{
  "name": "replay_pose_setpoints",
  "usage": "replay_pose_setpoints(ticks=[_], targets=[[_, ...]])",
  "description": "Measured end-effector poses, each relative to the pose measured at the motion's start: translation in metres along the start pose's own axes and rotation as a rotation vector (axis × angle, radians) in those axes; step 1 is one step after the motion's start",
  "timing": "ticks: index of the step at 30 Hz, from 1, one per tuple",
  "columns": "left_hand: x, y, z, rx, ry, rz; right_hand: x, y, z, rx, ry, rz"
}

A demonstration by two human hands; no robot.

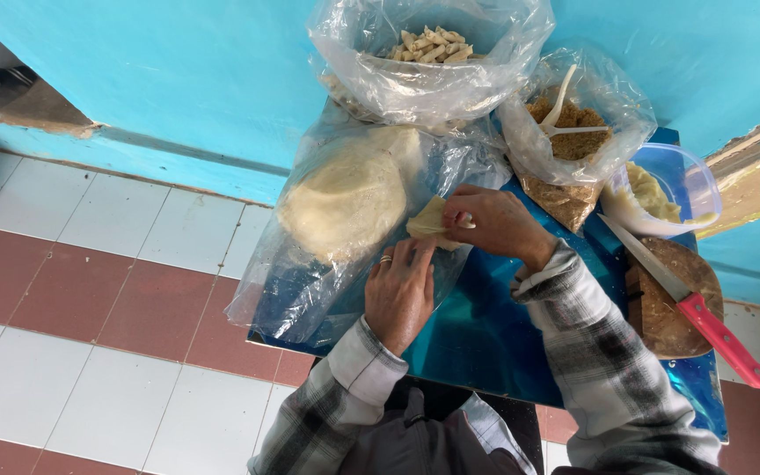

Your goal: The person sits at a small blue table and makes filled pastries. They spoon brown filling from a plastic bag onto triangular dough wrappers, fold the dough over the filling, pinch the edges closed, and place the finished pastry into a plastic bag with other completed pieces.

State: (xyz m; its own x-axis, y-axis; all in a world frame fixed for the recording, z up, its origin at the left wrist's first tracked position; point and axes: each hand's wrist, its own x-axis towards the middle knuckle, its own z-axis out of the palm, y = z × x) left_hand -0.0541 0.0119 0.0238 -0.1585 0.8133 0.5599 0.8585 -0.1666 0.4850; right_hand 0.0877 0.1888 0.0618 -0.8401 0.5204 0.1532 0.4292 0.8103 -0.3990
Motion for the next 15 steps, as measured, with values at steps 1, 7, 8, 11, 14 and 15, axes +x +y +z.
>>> replay_pose_setpoints(ticks=[1,7,8,11,14,15], targets=[[0.0,0.0,0.0,0.012,0.024,0.002,0.0,-0.001,-0.001,0.031,-0.001,-0.001],[0.0,-0.002,0.002,0.093,-0.03,-0.066,0.001,-0.015,-0.003,0.071,0.034,0.114],[0.0,-0.003,0.003,0.092,-0.029,-0.068,0.001,-0.018,-0.001,0.039,0.043,0.11],[0.0,-0.004,0.003,0.093,-0.032,-0.075,0.003,-0.023,0.001,-0.022,0.061,0.095],[0.0,-0.004,0.002,0.094,-0.035,-0.086,0.004,-0.027,0.001,-0.008,0.075,0.088],[0.0,-0.004,0.002,0.09,-0.031,-0.091,0.004,-0.028,0.0,0.001,0.086,0.092]])
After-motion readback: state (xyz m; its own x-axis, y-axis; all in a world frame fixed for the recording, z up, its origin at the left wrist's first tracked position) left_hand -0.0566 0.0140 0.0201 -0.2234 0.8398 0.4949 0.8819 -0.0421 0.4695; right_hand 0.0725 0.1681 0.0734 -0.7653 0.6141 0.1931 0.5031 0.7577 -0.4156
